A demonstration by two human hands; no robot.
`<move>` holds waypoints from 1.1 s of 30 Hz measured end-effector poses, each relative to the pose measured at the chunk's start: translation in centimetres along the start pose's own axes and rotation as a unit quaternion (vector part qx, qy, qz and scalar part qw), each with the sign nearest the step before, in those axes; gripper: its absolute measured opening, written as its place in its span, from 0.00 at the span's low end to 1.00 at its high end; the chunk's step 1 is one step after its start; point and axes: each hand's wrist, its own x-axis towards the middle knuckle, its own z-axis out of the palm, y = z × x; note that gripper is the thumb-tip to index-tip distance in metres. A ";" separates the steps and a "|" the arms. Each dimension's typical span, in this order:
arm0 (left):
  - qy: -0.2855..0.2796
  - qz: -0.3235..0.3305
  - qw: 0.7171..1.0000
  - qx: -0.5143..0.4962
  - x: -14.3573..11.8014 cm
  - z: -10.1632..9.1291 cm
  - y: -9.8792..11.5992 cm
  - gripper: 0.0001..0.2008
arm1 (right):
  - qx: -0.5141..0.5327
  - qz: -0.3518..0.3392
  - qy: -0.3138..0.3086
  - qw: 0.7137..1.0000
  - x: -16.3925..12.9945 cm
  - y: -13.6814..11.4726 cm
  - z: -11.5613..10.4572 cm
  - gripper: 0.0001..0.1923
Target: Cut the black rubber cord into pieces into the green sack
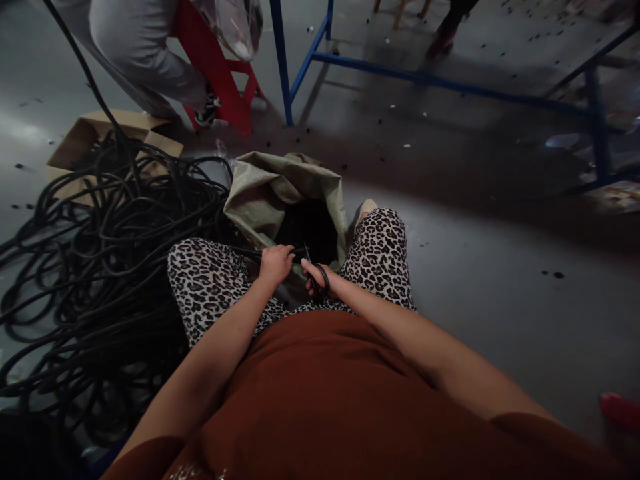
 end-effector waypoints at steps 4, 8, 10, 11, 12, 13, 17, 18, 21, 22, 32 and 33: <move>-0.008 0.002 1.000 0.000 -0.1 -0.1 0.1 0.15 | 0.005 0.000 -0.001 1.000 0.1 0.0 -0.1 0.21; -0.016 0.010 1.000 -0.003 0.0 -0.2 0.1 0.15 | -0.002 0.004 0.011 1.000 0.2 -0.2 0.0 0.21; -0.022 0.015 1.000 -0.004 0.0 -0.2 0.1 0.16 | -0.007 -0.001 0.025 1.000 0.0 -0.3 0.0 0.21; -0.027 0.017 0.999 -0.005 0.1 -0.2 0.1 0.16 | -0.010 -0.007 0.034 0.999 0.0 -0.4 0.0 0.20; -0.032 0.017 0.999 -0.007 0.1 -0.1 0.0 0.16 | -0.013 -0.014 0.041 0.999 -0.1 -0.4 0.1 0.20; -0.036 0.018 0.999 -0.008 0.2 -0.2 0.0 0.16 | -0.015 -0.021 0.047 0.999 -0.1 -0.5 0.1 0.19; -0.023 0.021 0.999 0.002 0.4 -0.3 -0.6 0.16 | -0.023 -0.033 0.065 0.997 0.1 -0.2 -0.1 0.19; -0.014 0.020 1.000 0.011 0.4 -0.4 -0.8 0.16 | -0.025 -0.036 0.071 0.997 0.3 -0.1 -0.3 0.19; -0.007 0.019 0.999 0.034 0.4 -0.6 -1.2 0.15 | -0.022 -0.043 0.091 0.995 0.9 0.3 -0.6 0.20; -0.012 0.022 0.999 0.039 0.4 -0.6 -1.2 0.15 | -0.019 -0.043 0.094 0.994 1.1 0.4 -0.6 0.20; -0.018 0.008 0.999 0.051 0.3 -0.4 -0.8 0.15 | -0.043 -0.022 0.122 0.991 1.1 0.1 -0.9 0.20; -0.015 0.008 0.999 0.050 0.3 -0.4 -0.8 0.15 | -0.040 -0.019 0.123 0.991 1.0 0.1 -0.9 0.20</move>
